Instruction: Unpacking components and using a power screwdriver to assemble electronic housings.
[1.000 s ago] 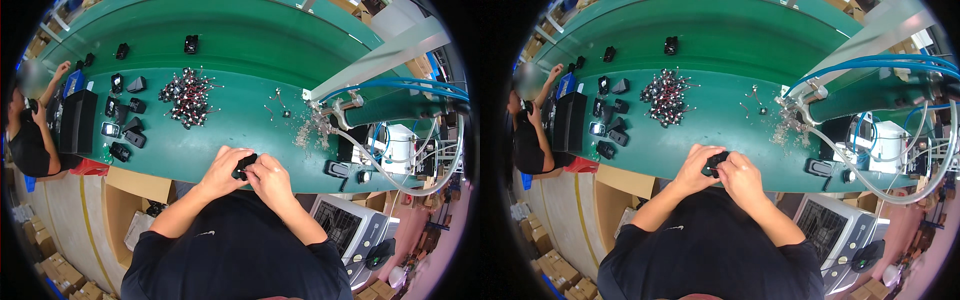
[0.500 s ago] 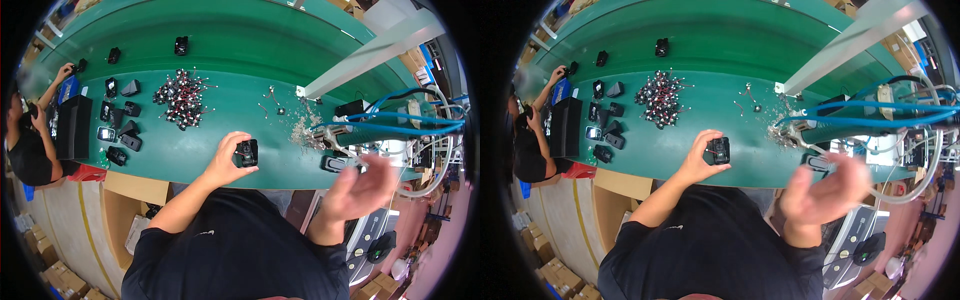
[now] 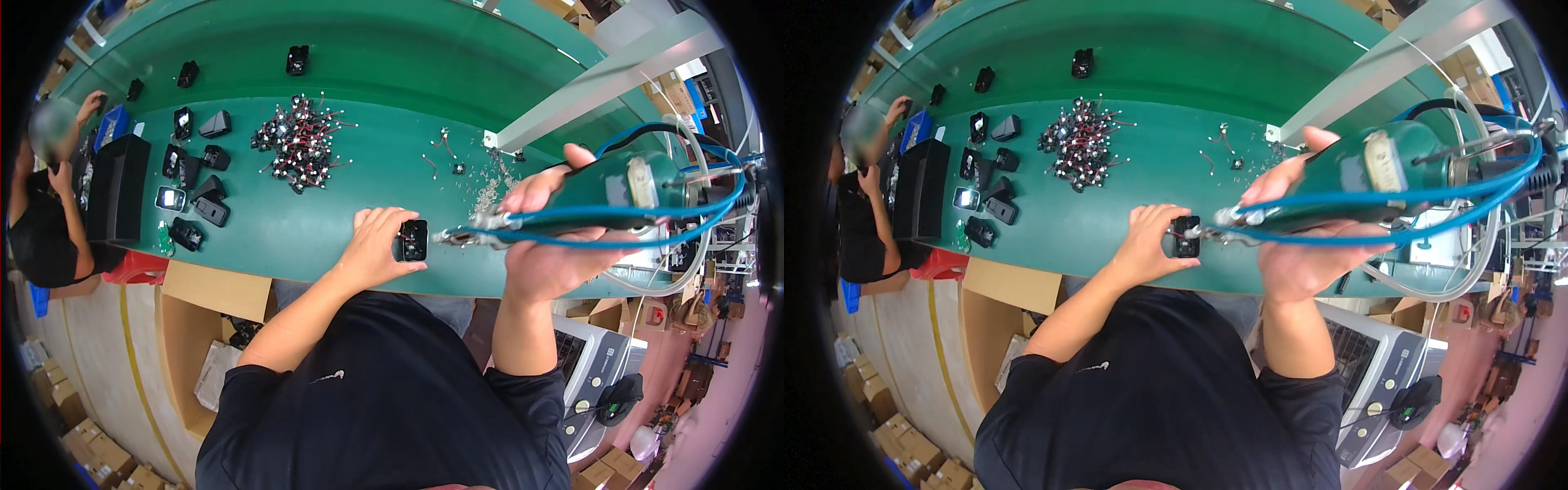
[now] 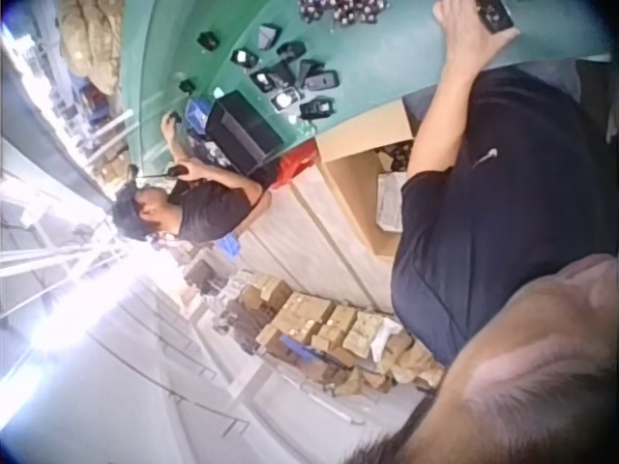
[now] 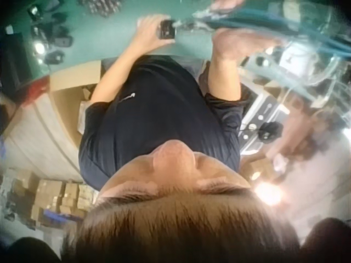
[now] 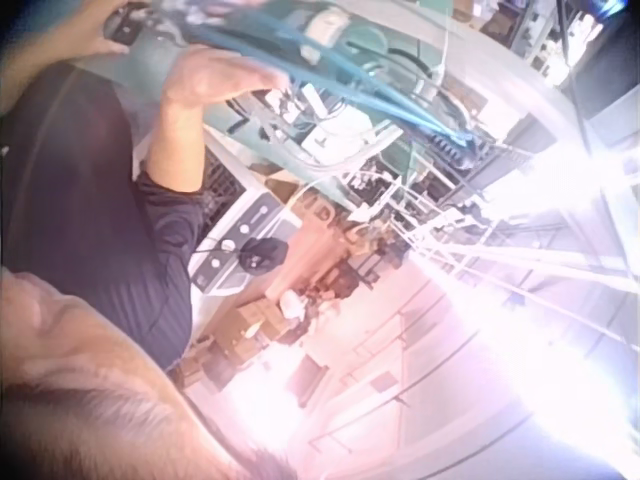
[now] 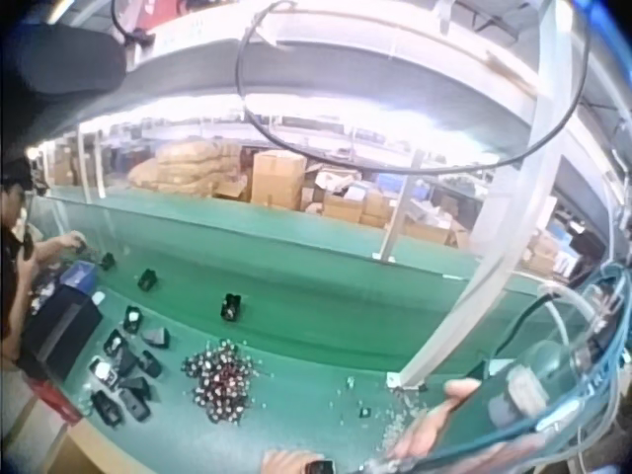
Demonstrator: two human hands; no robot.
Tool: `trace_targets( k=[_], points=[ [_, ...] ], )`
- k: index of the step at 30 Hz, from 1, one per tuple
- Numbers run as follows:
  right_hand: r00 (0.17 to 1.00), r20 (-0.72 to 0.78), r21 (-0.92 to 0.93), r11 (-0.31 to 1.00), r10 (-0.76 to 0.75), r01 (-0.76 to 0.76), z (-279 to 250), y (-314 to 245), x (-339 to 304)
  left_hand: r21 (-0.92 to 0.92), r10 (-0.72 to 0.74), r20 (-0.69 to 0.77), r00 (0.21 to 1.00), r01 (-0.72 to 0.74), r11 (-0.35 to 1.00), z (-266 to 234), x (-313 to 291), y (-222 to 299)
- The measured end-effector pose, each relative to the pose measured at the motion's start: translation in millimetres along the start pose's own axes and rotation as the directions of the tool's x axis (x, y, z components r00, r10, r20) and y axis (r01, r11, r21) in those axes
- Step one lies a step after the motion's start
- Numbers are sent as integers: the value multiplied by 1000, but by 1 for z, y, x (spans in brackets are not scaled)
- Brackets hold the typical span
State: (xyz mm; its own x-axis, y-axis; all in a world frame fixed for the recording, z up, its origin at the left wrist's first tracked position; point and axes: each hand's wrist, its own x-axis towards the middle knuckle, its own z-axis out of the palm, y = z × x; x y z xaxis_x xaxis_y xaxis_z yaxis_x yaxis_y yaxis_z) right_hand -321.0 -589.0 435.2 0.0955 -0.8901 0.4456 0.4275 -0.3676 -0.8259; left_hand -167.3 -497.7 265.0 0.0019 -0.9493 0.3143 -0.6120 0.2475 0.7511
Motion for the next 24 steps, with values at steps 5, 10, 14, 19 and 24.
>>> trace_targets(
  k=[5,10,14,19,24],
  points=[
    [993,53,2,994,106,-106,11,4,-29,3,11,16,1000,-11,1000,0,-1,1],
    [981,92,39,984,170,-174,4,15,-39,4,25,10,1000,-25,1000,0,-1,2],
    [978,105,40,982,181,-186,3,16,-40,11,32,-2,999,-32,999,1,-2,1],
    [983,65,-52,984,174,-170,5,15,-40,3,32,-9,999,-32,999,2,-2,1],
    [982,63,-14,984,179,-179,5,20,-41,-2,28,-12,1000,-28,1000,1,-1,0]
  ],
)
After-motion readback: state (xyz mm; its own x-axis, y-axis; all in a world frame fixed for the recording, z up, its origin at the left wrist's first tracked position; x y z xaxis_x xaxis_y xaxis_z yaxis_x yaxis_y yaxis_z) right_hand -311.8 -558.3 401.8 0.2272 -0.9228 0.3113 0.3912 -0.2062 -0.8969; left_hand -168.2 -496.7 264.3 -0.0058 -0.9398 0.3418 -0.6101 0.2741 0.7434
